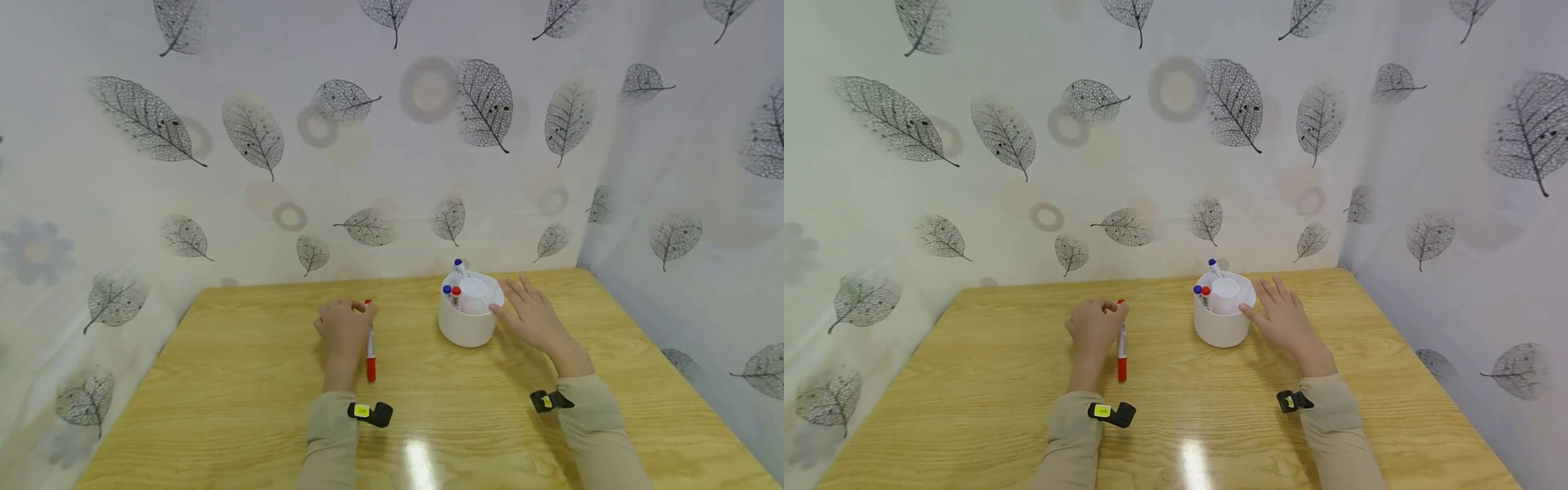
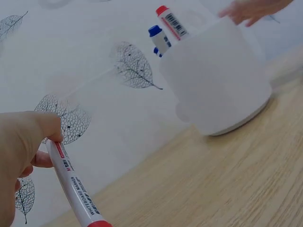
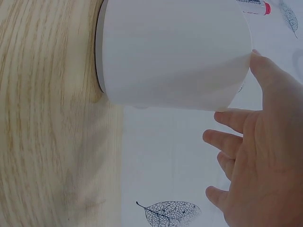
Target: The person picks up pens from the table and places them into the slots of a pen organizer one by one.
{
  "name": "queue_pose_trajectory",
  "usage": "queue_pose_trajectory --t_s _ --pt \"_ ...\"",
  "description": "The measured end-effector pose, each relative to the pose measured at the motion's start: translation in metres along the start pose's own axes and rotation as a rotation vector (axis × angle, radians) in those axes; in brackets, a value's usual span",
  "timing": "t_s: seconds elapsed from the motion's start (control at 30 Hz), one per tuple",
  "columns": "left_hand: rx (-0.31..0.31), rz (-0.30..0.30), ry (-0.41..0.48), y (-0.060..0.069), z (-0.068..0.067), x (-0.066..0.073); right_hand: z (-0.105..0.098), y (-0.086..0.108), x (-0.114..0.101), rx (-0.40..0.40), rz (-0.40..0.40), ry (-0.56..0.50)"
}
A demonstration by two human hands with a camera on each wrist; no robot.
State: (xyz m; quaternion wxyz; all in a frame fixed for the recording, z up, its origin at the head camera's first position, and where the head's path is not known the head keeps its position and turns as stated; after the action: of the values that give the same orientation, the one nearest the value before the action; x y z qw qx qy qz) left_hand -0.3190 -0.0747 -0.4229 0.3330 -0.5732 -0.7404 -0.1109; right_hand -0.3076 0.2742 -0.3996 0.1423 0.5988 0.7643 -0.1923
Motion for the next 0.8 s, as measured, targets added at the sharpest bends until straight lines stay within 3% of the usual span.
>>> queue_pose_trajectory --t_s 0.43,0.8 --pt "0.045 0.173 0.029 0.015 -0.005 0.048 0.001 0.001 0.000 -0.003 -0.005 0.002" --pt "0.238 0.401 0.087 0.035 -0.014 0.084 0.001 0.000 0.001 -0.004 -0.004 0.011"
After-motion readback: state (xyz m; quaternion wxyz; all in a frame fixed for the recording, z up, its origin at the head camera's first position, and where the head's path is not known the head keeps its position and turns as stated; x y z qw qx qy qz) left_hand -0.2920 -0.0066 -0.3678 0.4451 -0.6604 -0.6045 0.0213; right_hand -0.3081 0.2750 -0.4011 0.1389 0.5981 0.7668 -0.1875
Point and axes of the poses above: each hand's wrist, its own y-axis away from the middle knuckle, its own z-axis out of the palm, x = y × z, the point moved 6 cm from there along -y, towards the middle knuckle, and after that the axes turned 7 degrees about -y, right-handed, at the moved point
